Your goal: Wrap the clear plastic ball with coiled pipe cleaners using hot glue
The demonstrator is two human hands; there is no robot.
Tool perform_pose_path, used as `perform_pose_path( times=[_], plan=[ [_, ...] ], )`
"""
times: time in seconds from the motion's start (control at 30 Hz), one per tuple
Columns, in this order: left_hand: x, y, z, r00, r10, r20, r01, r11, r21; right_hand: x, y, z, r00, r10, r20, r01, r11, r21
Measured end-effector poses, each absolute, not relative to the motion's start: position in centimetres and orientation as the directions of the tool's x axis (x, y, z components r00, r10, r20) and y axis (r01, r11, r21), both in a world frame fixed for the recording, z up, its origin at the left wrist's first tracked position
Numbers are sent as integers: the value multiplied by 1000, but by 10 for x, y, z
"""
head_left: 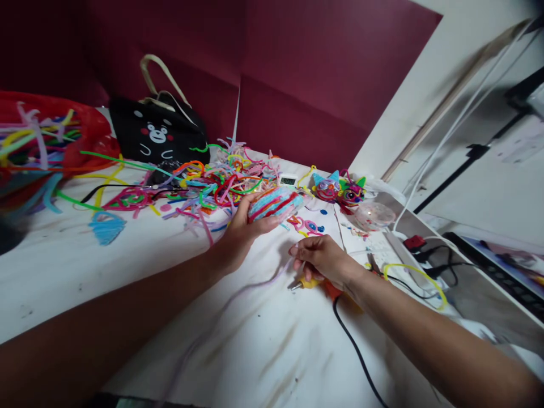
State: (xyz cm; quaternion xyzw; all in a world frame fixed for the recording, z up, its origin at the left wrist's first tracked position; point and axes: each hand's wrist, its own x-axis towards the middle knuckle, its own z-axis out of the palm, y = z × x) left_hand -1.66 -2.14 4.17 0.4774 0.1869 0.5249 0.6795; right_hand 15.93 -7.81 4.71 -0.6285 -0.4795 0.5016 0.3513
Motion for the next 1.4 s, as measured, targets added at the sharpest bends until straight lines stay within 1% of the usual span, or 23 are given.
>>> perform_pose_path(
  times=[0.07,0.17,0.23,0.3,0.37,0.43,0.47,0.53,0.6,0.67,0.7,0.77,0.87,0.93,1.0,1.07,1.2,1.4],
  plan=[
    [-17,-20,40,385,884,264,-531,-22,847,159,-81,48,16,972,-236,249,-232,-940],
    [-18,-18,37,395,872,290,-519,-49,853,160,-90,59,2,994,-111,230,-108,-967],
    [-18,-17,35,392,867,307,-505,-76,860,162,-100,71,-32,998,-51,176,-44,-983],
    [-18,-16,33,387,866,316,-492,-96,865,166,-111,84,-79,997,-14,68,-8,-998],
    [-18,-16,32,395,868,302,-473,-90,877,171,-120,95,-79,996,44,15,46,-999],
    [-18,-17,33,412,865,286,-446,-83,891,176,-126,103,-62,993,103,59,107,-993],
    [-18,-18,33,425,859,285,-433,-84,898,178,-128,106,-56,988,142,123,148,-981],
    [-18,-20,34,440,851,286,-411,-93,907,180,-128,109,-59,962,268,323,272,-906],
    [-18,-22,36,450,848,280,-395,-92,914,179,-127,110,-103,908,406,533,395,-748],
    [-18,-24,37,457,852,255,-371,-78,925,177,-126,109,-151,867,475,657,447,-607],
    [-18,-25,38,461,855,240,-359,-68,931,176,-125,107,-161,856,492,689,454,-564],
    [-17,-26,39,464,859,217,-337,-56,940,174,-124,105,-175,832,526,726,470,-502],
    [-16,-27,40,469,857,212,-327,-54,943,174,-123,102,-227,762,606,770,522,-367],
    [-15,-28,41,474,855,211,-331,-49,942,173,-121,101,-278,718,638,781,556,-285],
    [-14,-29,41,474,856,206,-336,-41,941,173,-119,100,-324,685,653,777,586,-228],
    [-13,-30,42,470,859,204,-334,-41,942,172,-118,99,-357,663,658,767,610,-198],
    [-14,-29,40,465,865,187,-293,-48,955,170,-116,96,-387,648,656,756,630,-177],
    [-15,-27,37,497,850,175,-257,-48,965,170,-113,94,-429,610,667,747,654,-118]
  ],
)
